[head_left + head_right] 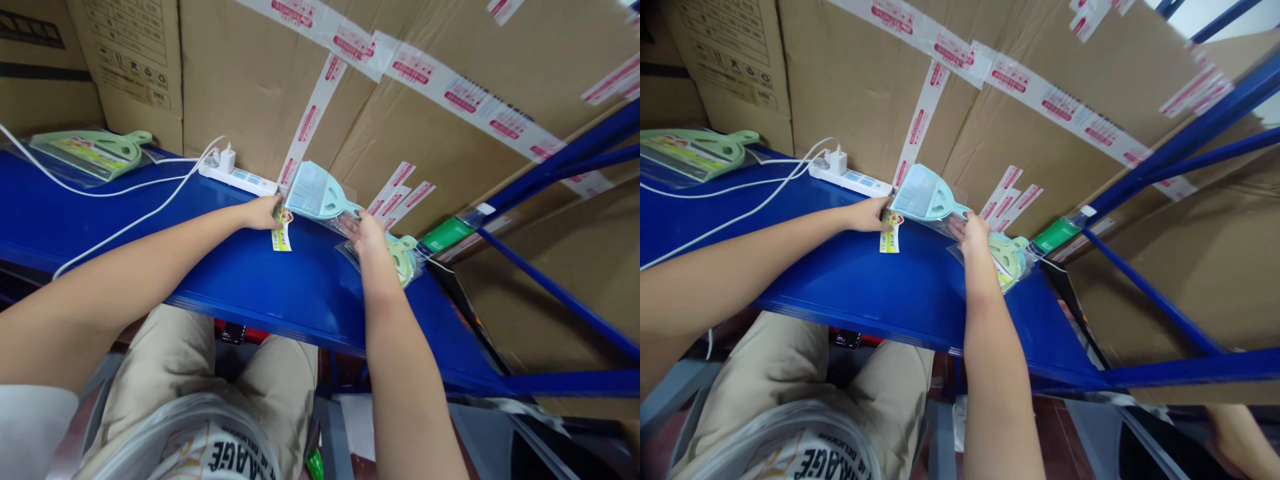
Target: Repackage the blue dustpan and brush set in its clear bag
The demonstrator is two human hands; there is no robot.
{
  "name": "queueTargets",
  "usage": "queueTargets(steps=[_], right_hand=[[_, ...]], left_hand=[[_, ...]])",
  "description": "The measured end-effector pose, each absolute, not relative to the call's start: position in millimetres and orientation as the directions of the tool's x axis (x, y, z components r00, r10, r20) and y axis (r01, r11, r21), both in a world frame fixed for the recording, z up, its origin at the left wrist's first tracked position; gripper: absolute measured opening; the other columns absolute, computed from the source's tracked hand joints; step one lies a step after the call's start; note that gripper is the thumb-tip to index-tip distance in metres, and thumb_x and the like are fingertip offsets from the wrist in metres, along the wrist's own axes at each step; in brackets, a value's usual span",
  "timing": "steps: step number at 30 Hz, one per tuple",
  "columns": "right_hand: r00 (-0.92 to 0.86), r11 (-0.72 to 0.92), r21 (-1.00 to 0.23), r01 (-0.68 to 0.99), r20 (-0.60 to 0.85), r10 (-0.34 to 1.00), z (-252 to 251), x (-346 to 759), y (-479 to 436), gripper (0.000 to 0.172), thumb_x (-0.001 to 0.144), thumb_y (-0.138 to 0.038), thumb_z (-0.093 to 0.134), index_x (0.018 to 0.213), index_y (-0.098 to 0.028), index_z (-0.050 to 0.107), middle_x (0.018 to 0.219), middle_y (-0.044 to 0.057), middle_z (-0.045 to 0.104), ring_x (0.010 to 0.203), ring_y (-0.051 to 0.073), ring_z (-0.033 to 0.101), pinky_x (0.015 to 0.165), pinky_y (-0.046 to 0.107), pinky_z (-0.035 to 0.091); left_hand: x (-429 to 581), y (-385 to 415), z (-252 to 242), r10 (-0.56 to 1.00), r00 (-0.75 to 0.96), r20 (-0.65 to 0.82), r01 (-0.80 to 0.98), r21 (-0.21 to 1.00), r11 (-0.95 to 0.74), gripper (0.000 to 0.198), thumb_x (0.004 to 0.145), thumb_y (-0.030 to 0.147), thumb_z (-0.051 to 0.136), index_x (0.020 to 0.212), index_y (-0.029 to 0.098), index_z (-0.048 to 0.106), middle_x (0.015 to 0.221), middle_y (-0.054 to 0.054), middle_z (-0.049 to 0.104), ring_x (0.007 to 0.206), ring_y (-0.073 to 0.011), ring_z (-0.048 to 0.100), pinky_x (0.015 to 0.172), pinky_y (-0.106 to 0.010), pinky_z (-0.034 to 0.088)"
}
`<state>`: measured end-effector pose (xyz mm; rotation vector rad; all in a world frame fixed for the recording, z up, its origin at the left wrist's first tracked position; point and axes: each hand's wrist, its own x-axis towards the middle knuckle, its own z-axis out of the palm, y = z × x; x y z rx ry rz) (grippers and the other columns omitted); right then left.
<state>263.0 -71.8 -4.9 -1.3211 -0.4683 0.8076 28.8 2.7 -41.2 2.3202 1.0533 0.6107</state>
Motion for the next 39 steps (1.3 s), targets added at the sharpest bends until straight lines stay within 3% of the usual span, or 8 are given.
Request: queueTargets(steps=[4,10,17,22,29,33,39], right_hand=[[0.646,0.053,-0.964,-0.262,-0.134,0.752,-5,263,-72,0.011,0.103,-0.017,0.046,0.104,-0.024,0.055,0.066,-0.005,0.069,0.059,0.013,0.071,0.073,0.030,0.065],[0.647,0.052,-0.965,-0.257,-0.132,0.751,-7,265,-70,0.011,0.104,-0.019,0.046,0.104,-0.024,0.056,0.063,-0.006,0.068,0.056,0.012,0.070,0.069,0.029,0.065],[0.631,0.072,-0.965,-0.253,-0.108,0.768,-11,269,-67,0.006,0.103,-0.023,0.051,0.104,-0.023,0.057,0.069,-0.004,0.071,0.058,0.013,0.071,0.066,0.028,0.064],[0.649,0.062,-0.964,-0.258,-0.126,0.750,-5,264,-73,0.011,0.103,-0.017,0.047,0.101,-0.023,0.056,0.064,-0.006,0.068,0.055,0.012,0.069,0.062,0.025,0.063],[0.682,0.038,-0.971,-0.237,-0.138,0.718,-4,267,-72,0.010,0.103,-0.018,0.048,0.105,-0.023,0.056,0.063,-0.006,0.068,0.055,0.013,0.070,0.069,0.030,0.065],[0.666,0.040,-0.966,-0.255,-0.146,0.731,-5,269,-71,0.012,0.103,-0.017,0.047,0.104,-0.023,0.056,0.064,-0.006,0.068,0.055,0.012,0.070,0.069,0.029,0.064],[0.668,0.032,-0.965,-0.259,-0.155,0.728,-1,267,-76,0.012,0.104,-0.016,0.045,0.106,-0.023,0.055,0.063,-0.006,0.067,0.051,0.011,0.068,0.056,0.020,0.059]], left_hand=[[35,-5,-38,0.823,0.537,0.184,0.596,0.608,-0.525,0.058,0.075,0.040,0.073,0.127,0.016,0.061,0.120,-0.013,0.074,0.108,-0.0273,0.071,0.093,-0.037,0.052],[42,-16,-35,0.861,0.496,0.114,0.750,0.444,-0.491,0.055,0.079,0.044,0.070,0.129,0.021,0.063,0.127,-0.013,0.071,0.125,-0.0335,0.064,0.103,-0.040,0.047],[45,-13,-40,0.834,0.525,0.172,0.696,0.477,-0.537,0.059,0.077,0.036,0.072,0.134,0.021,0.062,0.127,-0.012,0.071,0.119,-0.0298,0.066,0.101,-0.038,0.050],[46,-12,-41,0.826,0.532,0.185,0.694,0.463,-0.551,0.054,0.080,0.034,0.068,0.131,0.017,0.064,0.128,-0.015,0.071,0.117,-0.0292,0.068,0.101,-0.037,0.050],[27,1,-34,0.869,0.465,0.167,0.659,0.590,-0.466,0.032,0.077,0.036,0.069,0.104,0.020,0.075,0.095,-0.006,0.078,0.096,-0.0243,0.071,0.085,-0.032,0.052],[17,6,-31,0.865,0.477,0.155,0.623,0.635,-0.457,0.032,0.075,0.043,0.072,0.097,0.020,0.076,0.093,-0.006,0.077,0.096,-0.0252,0.071,0.086,-0.034,0.051],[18,6,-30,0.883,0.453,0.120,0.514,0.774,-0.369,0.052,0.074,0.043,0.077,0.119,0.019,0.066,0.101,-0.009,0.079,0.098,-0.0254,0.074,0.086,-0.036,0.054]])
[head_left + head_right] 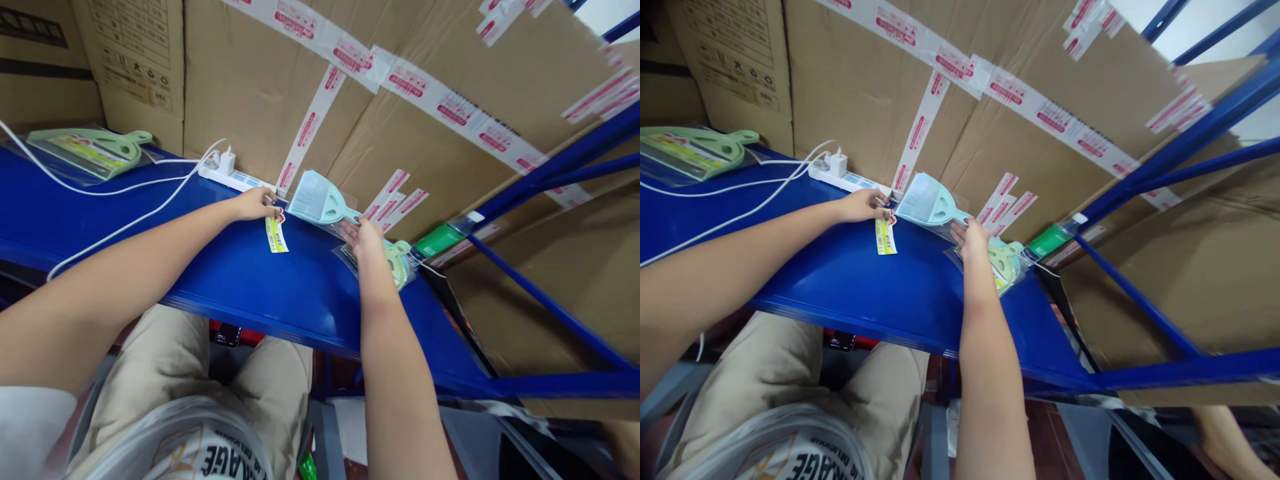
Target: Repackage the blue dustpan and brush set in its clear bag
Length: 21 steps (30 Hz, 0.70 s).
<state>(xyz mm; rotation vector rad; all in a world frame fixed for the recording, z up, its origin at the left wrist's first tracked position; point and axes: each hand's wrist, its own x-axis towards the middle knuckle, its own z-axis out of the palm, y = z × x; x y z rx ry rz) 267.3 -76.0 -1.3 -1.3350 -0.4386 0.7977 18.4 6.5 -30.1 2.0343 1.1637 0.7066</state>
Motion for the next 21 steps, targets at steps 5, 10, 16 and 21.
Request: queueTargets(steps=[5,10,16,21], right_hand=[[0.694,0.019,-0.970,-0.242,-0.159,0.702,0,266,-76,0.011,0.103,-0.017,0.047,0.106,-0.023,0.056,0.062,-0.007,0.067,0.054,0.011,0.069,0.065,0.025,0.063],[0.699,0.000,-0.980,-0.199,-0.142,0.701,1,258,-79,0.010,0.103,-0.018,0.048,0.098,-0.023,0.055,0.061,-0.008,0.065,0.053,0.010,0.068,0.067,0.025,0.062],[0.631,0.026,-0.985,-0.172,-0.090,0.771,-5,246,-76,0.018,0.103,-0.017,0.049,0.086,-0.022,0.052,0.059,-0.007,0.064,0.047,0.009,0.065,0.050,0.015,0.054],[0.608,0.052,-0.991,-0.120,-0.032,0.793,-11,238,-72,0.020,0.100,-0.015,0.051,0.082,-0.021,0.053,0.062,-0.006,0.064,0.047,0.010,0.065,0.049,0.017,0.055]], left_hand=[[11,9,-20,0.928,0.368,0.059,0.402,0.890,-0.216,0.052,0.082,0.035,0.070,0.131,0.020,0.058,0.119,-0.016,0.077,0.106,-0.0260,0.074,0.086,-0.039,0.058],[0,15,-2,0.963,0.236,0.127,0.276,0.942,-0.192,0.045,0.090,0.034,0.059,0.134,0.026,0.057,0.131,-0.012,0.072,0.115,-0.0264,0.071,0.091,-0.041,0.060],[6,4,7,0.981,0.152,0.117,-0.088,0.991,-0.105,0.031,0.078,0.025,0.074,0.109,0.023,0.069,0.106,-0.008,0.077,0.100,-0.0246,0.075,0.087,-0.040,0.062],[13,-7,9,0.993,0.102,0.051,-0.189,0.981,-0.031,0.027,0.069,0.012,0.083,0.088,0.021,0.067,0.084,-0.004,0.074,0.088,-0.0210,0.075,0.081,-0.034,0.060]])
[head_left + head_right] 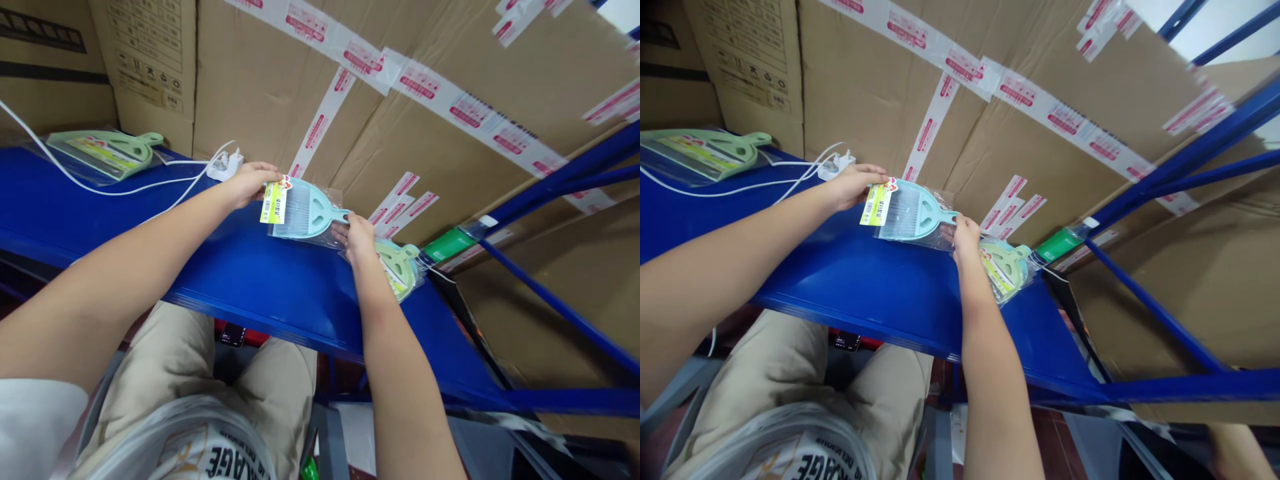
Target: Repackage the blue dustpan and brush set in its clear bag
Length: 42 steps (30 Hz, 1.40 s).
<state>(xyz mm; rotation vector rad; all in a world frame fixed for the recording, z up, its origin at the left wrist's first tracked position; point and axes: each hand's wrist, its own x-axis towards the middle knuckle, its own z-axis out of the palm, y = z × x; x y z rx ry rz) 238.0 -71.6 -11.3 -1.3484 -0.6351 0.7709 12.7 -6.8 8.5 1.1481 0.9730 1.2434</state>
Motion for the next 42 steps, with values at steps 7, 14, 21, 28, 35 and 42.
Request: queueTargets(steps=[7,14,21,28,35,42], right_hand=[[0.605,0.061,-0.993,-0.100,-0.012,0.796,-14,236,-69,0.014,0.099,-0.016,0.052,0.087,-0.021,0.055,0.064,-0.006,0.064,0.049,0.010,0.067,0.050,0.018,0.057],[0.587,0.067,-0.994,-0.082,0.006,0.810,-15,235,-70,0.019,0.100,-0.017,0.053,0.082,-0.021,0.054,0.064,-0.006,0.063,0.050,0.009,0.066,0.049,0.016,0.054],[0.583,0.056,-0.996,-0.068,0.006,0.813,-15,232,-70,0.018,0.099,-0.017,0.054,0.081,-0.020,0.054,0.065,-0.006,0.065,0.050,0.008,0.066,0.049,0.016,0.055],[0.575,0.044,-0.995,-0.093,-0.017,0.818,-14,232,-70,0.017,0.099,-0.017,0.054,0.082,-0.021,0.056,0.064,-0.006,0.065,0.051,0.008,0.066,0.050,0.016,0.056],[0.546,0.050,-0.994,-0.097,-0.011,0.838,-19,238,-65,0.016,0.097,-0.019,0.059,0.082,-0.021,0.055,0.070,-0.005,0.067,0.052,0.007,0.066,0.052,0.016,0.056],[0.576,0.029,-0.993,-0.117,-0.044,0.817,-11,230,-71,0.022,0.100,-0.015,0.054,0.079,-0.020,0.053,0.065,-0.007,0.063,0.047,0.006,0.063,0.052,0.016,0.055]], left_hand=[[10,-5,9,0.998,0.022,0.062,-0.075,0.995,-0.060,0.038,0.063,-0.002,0.083,0.088,0.018,0.062,0.075,-0.003,0.070,0.083,-0.0225,0.074,0.078,-0.036,0.057],[12,-8,10,0.997,0.008,0.083,0.019,0.996,-0.083,0.042,0.059,-0.004,0.085,0.086,0.017,0.062,0.074,-0.002,0.066,0.083,-0.0243,0.072,0.076,-0.039,0.056],[13,-9,10,0.985,0.008,0.171,0.092,0.981,-0.171,0.045,0.056,-0.001,0.089,0.089,0.016,0.063,0.072,-0.001,0.065,0.080,-0.0222,0.070,0.072,-0.036,0.055],[15,-12,11,0.985,0.013,0.173,0.143,0.974,-0.173,0.041,0.060,0.003,0.087,0.090,0.018,0.064,0.070,0.001,0.063,0.075,-0.0201,0.068,0.072,-0.036,0.054],[16,-15,13,0.993,-0.062,0.096,0.208,0.975,-0.081,0.035,0.060,0.003,0.083,0.082,0.020,0.062,0.074,-0.002,0.065,0.082,-0.0234,0.070,0.080,-0.037,0.055],[15,-10,8,0.983,-0.055,0.173,0.315,0.937,-0.148,0.035,0.060,0.006,0.082,0.083,0.022,0.060,0.068,0.001,0.060,0.080,-0.0226,0.069,0.075,-0.034,0.056]])
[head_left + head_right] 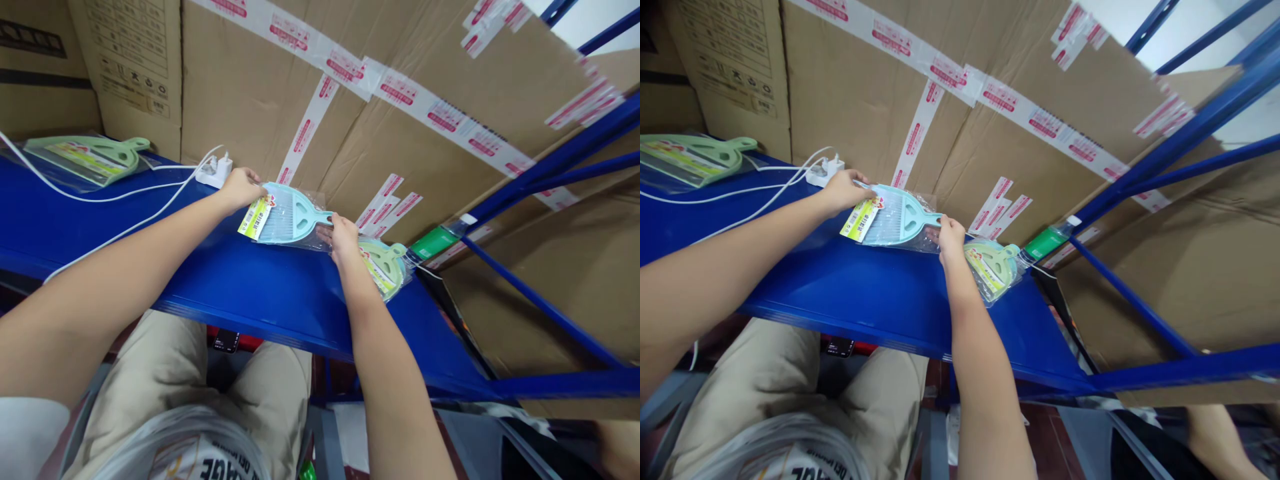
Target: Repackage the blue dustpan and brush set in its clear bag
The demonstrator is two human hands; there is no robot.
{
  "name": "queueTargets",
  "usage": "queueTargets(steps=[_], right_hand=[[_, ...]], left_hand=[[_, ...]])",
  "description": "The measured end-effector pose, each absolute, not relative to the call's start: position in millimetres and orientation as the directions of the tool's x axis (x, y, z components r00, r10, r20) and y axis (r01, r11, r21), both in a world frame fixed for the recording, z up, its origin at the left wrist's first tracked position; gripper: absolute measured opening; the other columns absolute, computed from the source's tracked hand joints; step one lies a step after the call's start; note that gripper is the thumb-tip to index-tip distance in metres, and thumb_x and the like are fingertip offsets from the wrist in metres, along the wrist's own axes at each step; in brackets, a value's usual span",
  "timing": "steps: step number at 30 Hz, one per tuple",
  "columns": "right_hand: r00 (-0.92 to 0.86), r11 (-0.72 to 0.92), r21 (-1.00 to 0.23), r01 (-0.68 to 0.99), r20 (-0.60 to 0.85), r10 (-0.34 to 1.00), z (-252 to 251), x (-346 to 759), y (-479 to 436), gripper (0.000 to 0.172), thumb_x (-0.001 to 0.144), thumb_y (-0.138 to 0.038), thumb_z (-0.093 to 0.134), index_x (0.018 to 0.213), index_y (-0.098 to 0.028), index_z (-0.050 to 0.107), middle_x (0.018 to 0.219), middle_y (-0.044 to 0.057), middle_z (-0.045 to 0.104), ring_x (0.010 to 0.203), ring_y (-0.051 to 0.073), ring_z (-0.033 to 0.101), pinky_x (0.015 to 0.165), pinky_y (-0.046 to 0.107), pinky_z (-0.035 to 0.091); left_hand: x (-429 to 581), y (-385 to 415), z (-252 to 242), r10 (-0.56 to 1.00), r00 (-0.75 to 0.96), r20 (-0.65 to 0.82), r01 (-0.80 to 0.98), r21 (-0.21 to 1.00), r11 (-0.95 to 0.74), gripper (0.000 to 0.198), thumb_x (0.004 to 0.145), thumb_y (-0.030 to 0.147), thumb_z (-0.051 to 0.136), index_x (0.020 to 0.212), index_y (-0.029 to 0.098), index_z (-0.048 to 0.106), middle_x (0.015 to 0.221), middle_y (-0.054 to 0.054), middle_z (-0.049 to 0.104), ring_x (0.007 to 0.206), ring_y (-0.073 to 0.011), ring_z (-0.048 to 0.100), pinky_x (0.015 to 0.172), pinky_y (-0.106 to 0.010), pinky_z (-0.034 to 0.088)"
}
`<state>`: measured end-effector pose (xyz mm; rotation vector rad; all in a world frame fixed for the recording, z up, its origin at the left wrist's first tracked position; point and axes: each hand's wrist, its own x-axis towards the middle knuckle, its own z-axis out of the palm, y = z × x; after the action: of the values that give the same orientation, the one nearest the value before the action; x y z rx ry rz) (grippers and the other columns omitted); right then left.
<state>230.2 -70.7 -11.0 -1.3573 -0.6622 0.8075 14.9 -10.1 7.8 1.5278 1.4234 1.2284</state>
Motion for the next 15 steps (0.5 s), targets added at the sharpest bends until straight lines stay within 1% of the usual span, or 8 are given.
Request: queueTargets(steps=[4,7,11,15], right_hand=[[0.583,0.036,-0.992,-0.117,-0.040,0.812,-11.2,229.3,-70.3,0.020,0.099,-0.016,0.054,0.080,-0.020,0.055,0.063,-0.007,0.062,0.046,0.008,0.062,0.052,0.017,0.056],[0.577,0.034,-0.993,-0.115,-0.038,0.816,-12.6,229.5,-68.8,0.019,0.099,-0.018,0.056,0.081,-0.021,0.055,0.060,-0.007,0.061,0.046,0.009,0.063,0.053,0.019,0.058],[0.569,0.036,-0.993,-0.112,-0.034,0.821,-12.7,227.3,-69.5,0.020,0.099,-0.017,0.057,0.079,-0.020,0.054,0.059,-0.007,0.060,0.046,0.009,0.064,0.052,0.018,0.057],[0.571,0.026,-0.995,-0.098,-0.035,0.820,-11.5,224.7,-71.9,0.021,0.099,-0.016,0.054,0.079,-0.020,0.055,0.060,-0.006,0.061,0.046,0.010,0.064,0.053,0.020,0.059]], left_hand=[[16.4,-9.6,6.0,0.980,-0.043,0.195,0.253,0.951,-0.178,0.033,0.063,0.005,0.079,0.082,0.022,0.059,0.069,0.000,0.061,0.077,-0.0237,0.069,0.074,-0.038,0.057],[17.8,-10.8,5.7,0.979,-0.033,0.199,0.189,0.963,-0.190,0.035,0.063,0.005,0.079,0.087,0.022,0.059,0.069,-0.001,0.061,0.074,-0.0234,0.068,0.071,-0.039,0.056],[20.1,-11.6,4.8,0.973,-0.021,0.228,0.143,0.964,-0.223,0.037,0.064,0.007,0.081,0.090,0.023,0.059,0.065,0.002,0.059,0.063,-0.0183,0.063,0.065,-0.035,0.055],[23.1,-14.0,5.1,0.980,-0.033,0.197,0.095,0.977,-0.193,0.034,0.068,0.010,0.081,0.090,0.023,0.058,0.062,0.004,0.057,0.057,-0.0153,0.059,0.061,-0.031,0.053]])
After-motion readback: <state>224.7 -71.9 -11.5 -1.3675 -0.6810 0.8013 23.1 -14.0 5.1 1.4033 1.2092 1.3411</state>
